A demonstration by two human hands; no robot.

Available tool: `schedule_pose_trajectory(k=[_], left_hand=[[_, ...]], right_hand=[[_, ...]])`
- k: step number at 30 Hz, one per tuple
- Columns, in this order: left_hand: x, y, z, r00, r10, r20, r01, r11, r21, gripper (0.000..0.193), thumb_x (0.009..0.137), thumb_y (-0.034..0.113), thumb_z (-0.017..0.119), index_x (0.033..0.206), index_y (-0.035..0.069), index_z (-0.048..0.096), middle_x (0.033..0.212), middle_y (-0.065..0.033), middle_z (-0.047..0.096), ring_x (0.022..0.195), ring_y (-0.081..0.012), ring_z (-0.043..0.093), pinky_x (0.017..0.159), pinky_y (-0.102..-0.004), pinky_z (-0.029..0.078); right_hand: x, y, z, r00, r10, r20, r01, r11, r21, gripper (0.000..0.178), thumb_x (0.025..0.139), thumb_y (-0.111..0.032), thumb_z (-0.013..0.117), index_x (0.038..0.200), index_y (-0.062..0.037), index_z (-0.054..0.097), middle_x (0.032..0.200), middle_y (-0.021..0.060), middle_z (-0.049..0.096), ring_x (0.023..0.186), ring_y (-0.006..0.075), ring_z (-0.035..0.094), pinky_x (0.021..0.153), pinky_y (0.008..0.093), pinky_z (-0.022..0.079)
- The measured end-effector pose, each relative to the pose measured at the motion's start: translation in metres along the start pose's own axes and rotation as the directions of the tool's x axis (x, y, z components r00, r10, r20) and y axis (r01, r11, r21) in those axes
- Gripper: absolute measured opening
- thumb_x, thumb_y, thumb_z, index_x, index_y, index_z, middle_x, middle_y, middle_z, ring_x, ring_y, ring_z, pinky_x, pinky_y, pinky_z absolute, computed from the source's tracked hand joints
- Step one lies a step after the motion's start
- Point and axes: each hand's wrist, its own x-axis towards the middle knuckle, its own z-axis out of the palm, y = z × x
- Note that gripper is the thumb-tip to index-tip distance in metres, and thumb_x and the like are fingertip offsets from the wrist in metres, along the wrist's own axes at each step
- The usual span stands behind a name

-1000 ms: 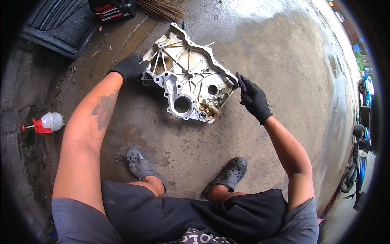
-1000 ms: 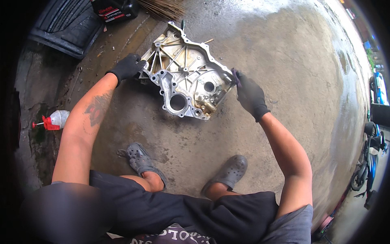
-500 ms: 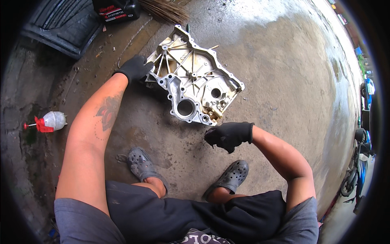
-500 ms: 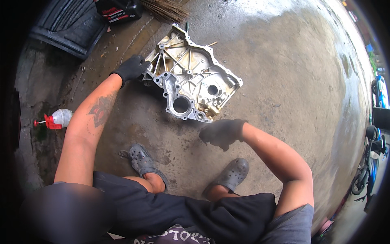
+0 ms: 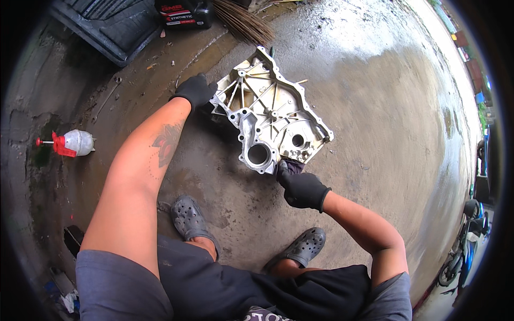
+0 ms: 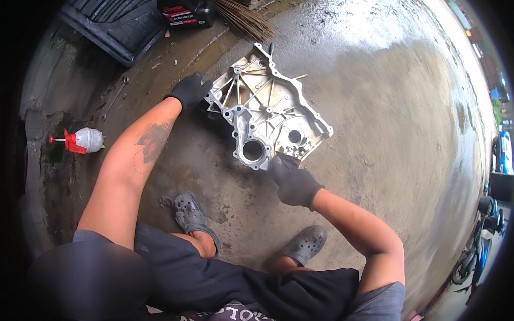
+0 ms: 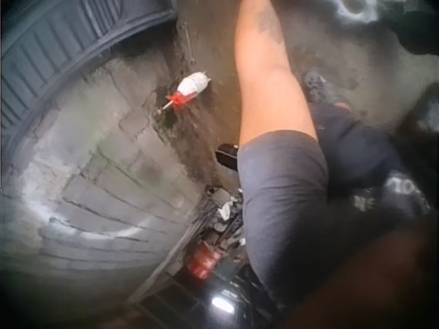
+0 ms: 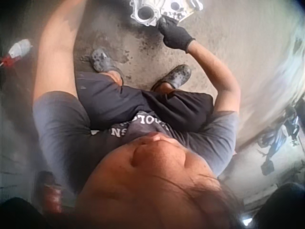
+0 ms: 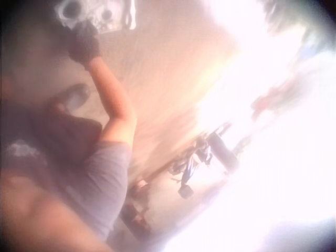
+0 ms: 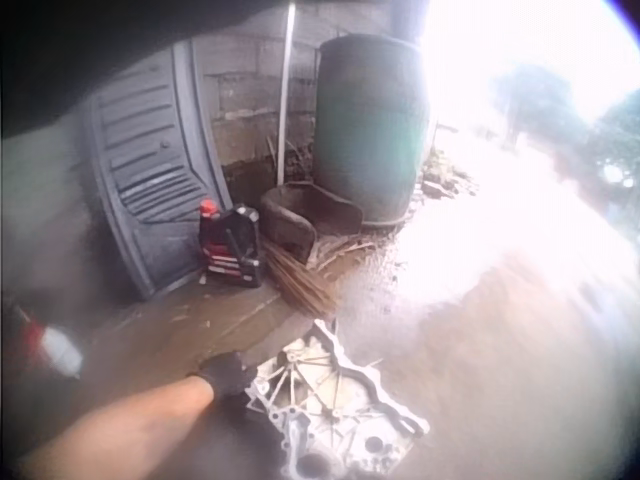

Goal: The person wipes the interior surfaces of a metallic engine casing with a dark cloth, rotating the casing to reach different areas. The person continues wiping various internal ribs and cavities until the casing is placed on the ground.

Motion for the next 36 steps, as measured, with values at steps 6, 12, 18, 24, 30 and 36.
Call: schedule_pose_trajectory(k=[6, 12, 18, 24, 30, 36], left_hand=[[-0.001, -0.008, -0.008, 0.986, -0.012, 0.169, 0.007, 0.999, 0.032, 0.081, 0.101, 0.065, 0.041, 0.132, -0.008, 0.062, 0.134, -0.0333, 0.062, 0.127, -0.0453, 0.06, 0.111, -0.0473, 0.045], [-0.005, -0.012, -0.006, 0.987, 0.013, 0.163, -0.016, 1.0, 0.016, 0.087, 0.101, 0.069, 0.04, 0.129, -0.01, 0.063, 0.133, -0.0341, 0.062, 0.126, -0.0459, 0.061, 0.11, -0.0472, 0.045], [0.001, -0.015, -0.003, 0.984, 0.029, 0.177, -0.031, 0.999, 0.012, 0.086, 0.101, 0.069, 0.041, 0.128, -0.011, 0.063, 0.131, -0.035, 0.063, 0.125, -0.0469, 0.061, 0.108, -0.0485, 0.046], [0.002, -0.017, 0.002, 0.988, 0.026, 0.153, -0.028, 1.0, 0.013, 0.085, 0.102, 0.067, 0.041, 0.127, -0.011, 0.063, 0.13, -0.0361, 0.062, 0.124, -0.0479, 0.061, 0.108, -0.0488, 0.046], [0.004, -0.019, 0.005, 0.988, 0.046, 0.146, -0.047, 0.999, 0.009, 0.087, 0.102, 0.067, 0.041, 0.128, -0.013, 0.062, 0.134, -0.0377, 0.06, 0.127, -0.0482, 0.058, 0.11, -0.0475, 0.044], [0.005, -0.019, 0.005, 0.985, 0.05, 0.164, -0.053, 0.999, 0.011, 0.088, 0.102, 0.068, 0.041, 0.13, -0.013, 0.061, 0.133, -0.0376, 0.06, 0.126, -0.0485, 0.058, 0.11, -0.0479, 0.044]], right_hand=[[-0.016, 0.061, -0.016, 0.915, -0.4, 0.058, 0.376, 0.896, 0.237, 0.062, 0.078, -0.016, 0.067, 0.139, -0.005, 0.058, 0.103, 0.015, 0.071, 0.089, 0.0303, 0.07, 0.078, 0.0407, 0.057], [-0.014, 0.084, -0.009, 0.998, -0.029, 0.052, 0.011, 0.95, 0.313, 0.041, 0.073, -0.022, 0.069, 0.111, -0.0087, 0.071, 0.105, 0.0122, 0.07, 0.095, 0.0326, 0.068, 0.08, 0.0405, 0.057], [-0.006, 0.061, 0.0, 0.996, 0.078, -0.037, -0.081, 0.995, -0.067, 0.032, 0.094, -0.042, 0.059, 0.108, -0.0181, 0.075, 0.115, 0.0094, 0.072, 0.099, 0.0337, 0.071, 0.081, 0.0442, 0.057], [-0.005, 0.054, 0.014, 0.987, 0.032, -0.156, -0.051, 0.992, -0.117, 0.031, 0.096, -0.038, 0.053, 0.1, -0.0173, 0.076, 0.102, 0.0125, 0.075, 0.091, 0.0354, 0.073, 0.078, 0.0474, 0.057], [-0.005, 0.062, 0.029, 0.965, -0.02, -0.261, -0.005, 0.995, -0.095, 0.021, 0.091, -0.027, 0.057, 0.094, -0.0183, 0.076, 0.089, 0.0116, 0.074, 0.084, 0.0365, 0.071, 0.073, 0.0485, 0.057], [-0.009, 0.063, 0.029, 0.949, -0.045, -0.312, 0.011, 0.994, -0.111, 0.015, 0.088, -0.027, 0.064, 0.096, -0.0217, 0.076, 0.086, 0.0082, 0.073, 0.079, 0.0328, 0.071, 0.068, 0.0462, 0.056]])
